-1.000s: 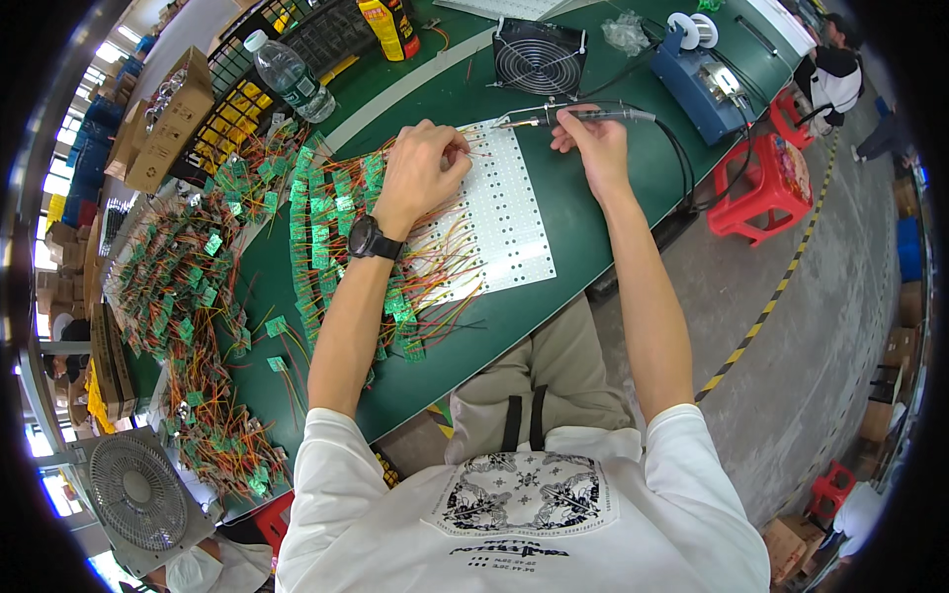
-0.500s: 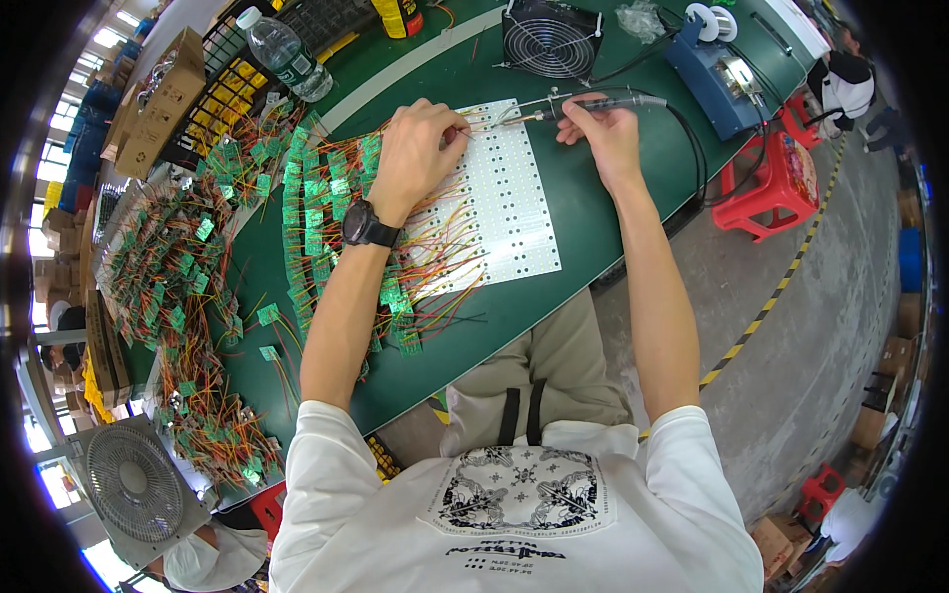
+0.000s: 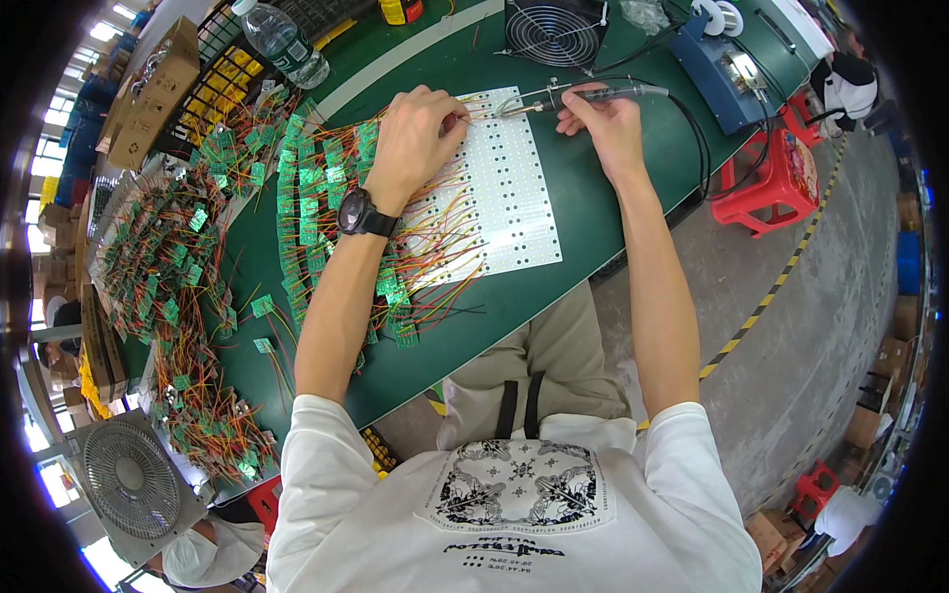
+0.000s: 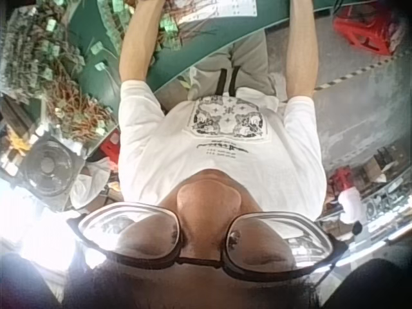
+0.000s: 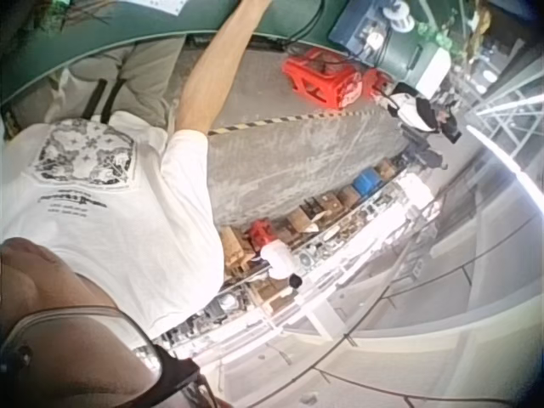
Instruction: The person picks up small circuit boards with attached wires, aligns the wires against contact points on an LED panel, and solders them to the panel using a soldering iron.
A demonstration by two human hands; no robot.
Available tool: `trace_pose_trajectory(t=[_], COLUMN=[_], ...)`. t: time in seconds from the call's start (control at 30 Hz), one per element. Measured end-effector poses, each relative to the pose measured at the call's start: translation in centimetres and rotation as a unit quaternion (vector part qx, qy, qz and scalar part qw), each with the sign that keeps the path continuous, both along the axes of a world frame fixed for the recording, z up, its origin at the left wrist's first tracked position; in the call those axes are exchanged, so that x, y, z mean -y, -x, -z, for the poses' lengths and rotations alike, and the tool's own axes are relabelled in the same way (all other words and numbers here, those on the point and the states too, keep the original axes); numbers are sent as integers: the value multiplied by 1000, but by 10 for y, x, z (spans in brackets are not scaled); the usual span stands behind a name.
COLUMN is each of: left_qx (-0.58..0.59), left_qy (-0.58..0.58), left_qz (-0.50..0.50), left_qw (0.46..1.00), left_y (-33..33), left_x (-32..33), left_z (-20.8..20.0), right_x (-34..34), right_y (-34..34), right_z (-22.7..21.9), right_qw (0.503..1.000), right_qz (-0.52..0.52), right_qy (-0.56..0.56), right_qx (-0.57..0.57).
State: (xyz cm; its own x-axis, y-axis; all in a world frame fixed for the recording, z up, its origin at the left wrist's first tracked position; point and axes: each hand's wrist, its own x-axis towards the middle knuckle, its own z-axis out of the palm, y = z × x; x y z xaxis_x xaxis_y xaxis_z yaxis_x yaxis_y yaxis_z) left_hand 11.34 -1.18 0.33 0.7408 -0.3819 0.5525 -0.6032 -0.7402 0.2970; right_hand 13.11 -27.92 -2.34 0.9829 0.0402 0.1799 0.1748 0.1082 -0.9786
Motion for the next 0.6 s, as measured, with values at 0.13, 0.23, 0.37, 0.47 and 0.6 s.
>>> trace_pose_trajectory(t=[0.13,0.23,0.37,0.47,0.6], left_qx=[5,8,2,5,-1], left_qy=[-3,-1,-5,-2,-14], left_qz=[2,7,3,8,0], left_qw=[1000,1000,1000,1000,1000], left_y=[0,-1,-1,-3,-1], left_x=[0,0,2,3,0], left_z=[2,2,3,4,1], right_x=[0,1,3,6,3], right_y=[1,1,0,-1,-5], right_z=[0,1,2,2,2], right_qw=[1000,1000,1000,999,999], right_qz=[1,1,8,16,10], right_qy=[3,5,-13,-49,-42], right_qx=[-1,0,3,1,-2])
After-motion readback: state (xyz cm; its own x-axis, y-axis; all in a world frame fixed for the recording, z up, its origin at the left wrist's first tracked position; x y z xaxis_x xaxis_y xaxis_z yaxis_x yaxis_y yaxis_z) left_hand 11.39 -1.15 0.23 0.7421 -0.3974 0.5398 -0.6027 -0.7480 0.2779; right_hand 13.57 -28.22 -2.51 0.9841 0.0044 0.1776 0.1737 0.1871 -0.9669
